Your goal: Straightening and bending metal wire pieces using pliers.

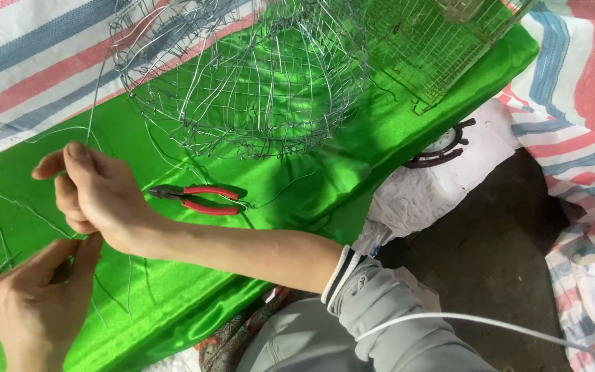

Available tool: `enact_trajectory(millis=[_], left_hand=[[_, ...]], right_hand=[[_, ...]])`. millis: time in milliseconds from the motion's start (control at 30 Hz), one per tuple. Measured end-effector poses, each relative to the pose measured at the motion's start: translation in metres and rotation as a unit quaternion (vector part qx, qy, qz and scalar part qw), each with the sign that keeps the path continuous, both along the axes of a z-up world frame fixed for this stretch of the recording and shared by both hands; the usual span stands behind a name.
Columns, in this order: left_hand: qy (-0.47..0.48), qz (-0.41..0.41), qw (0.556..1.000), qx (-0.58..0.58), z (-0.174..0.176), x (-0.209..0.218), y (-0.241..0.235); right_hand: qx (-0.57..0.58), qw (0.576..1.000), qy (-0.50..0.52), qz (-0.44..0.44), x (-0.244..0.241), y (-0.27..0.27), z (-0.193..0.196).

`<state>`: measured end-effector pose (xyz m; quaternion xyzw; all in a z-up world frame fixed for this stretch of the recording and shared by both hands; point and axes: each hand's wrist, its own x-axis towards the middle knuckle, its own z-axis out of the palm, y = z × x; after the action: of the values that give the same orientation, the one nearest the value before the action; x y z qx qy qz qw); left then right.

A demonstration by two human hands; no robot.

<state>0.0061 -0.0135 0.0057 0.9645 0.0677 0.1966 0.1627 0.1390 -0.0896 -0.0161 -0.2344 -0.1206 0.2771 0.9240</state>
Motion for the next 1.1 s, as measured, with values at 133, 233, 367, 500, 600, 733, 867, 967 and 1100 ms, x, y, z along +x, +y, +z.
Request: enact_trajectory(millis=[133, 233, 367, 500, 600, 733, 867, 967, 1100], left_hand=[[-0.015, 0.01, 0.998, 0.053, -0.028, -0.002, 0.011], [-0.035, -0.002, 0.998, 0.043, -0.023, 0.001, -0.001], [-0.008, 0.075, 0.996, 0.049, -0.02, 0.005, -0.016], [-0.017, 0.034, 0.999, 0.012, -0.009, 0.007, -0.027], [-0.025, 0.032, 0.998, -0.052, -0.008, 0.0, -0.022], [-0.024, 0.032, 0.996, -0.075, -0.009, -0.005, -0.02], [-0.061, 0.051, 0.991, -0.103, -0.007, 0.002, -0.03], [-0.098, 0.041, 0.988, -0.115, 0.0, 0.011, -0.041], [-0.116, 0.031, 0.99, -0.077, -0.004, 0.014, -0.045]], right_hand=[[0.0, 0.991, -0.078, -0.106, -0.005, -0.003, 0.014], [-0.037, 0.995, 0.046, -0.081, 0.004, 0.002, 0.019], [0.005, 0.989, 0.012, -0.145, 0.007, 0.003, 0.021], [-0.01, 0.994, 0.042, -0.098, 0.01, -0.007, 0.02], [0.057, 0.998, 0.005, -0.02, 0.005, -0.018, 0.024], [-0.026, 1.0, -0.003, 0.013, -0.002, -0.036, 0.083], [-0.044, 0.993, 0.039, -0.099, 0.001, -0.023, 0.098], [-0.037, 0.988, 0.011, -0.148, 0.006, -0.015, 0.095], [-0.034, 0.986, -0.045, -0.158, 0.012, -0.014, 0.078]])
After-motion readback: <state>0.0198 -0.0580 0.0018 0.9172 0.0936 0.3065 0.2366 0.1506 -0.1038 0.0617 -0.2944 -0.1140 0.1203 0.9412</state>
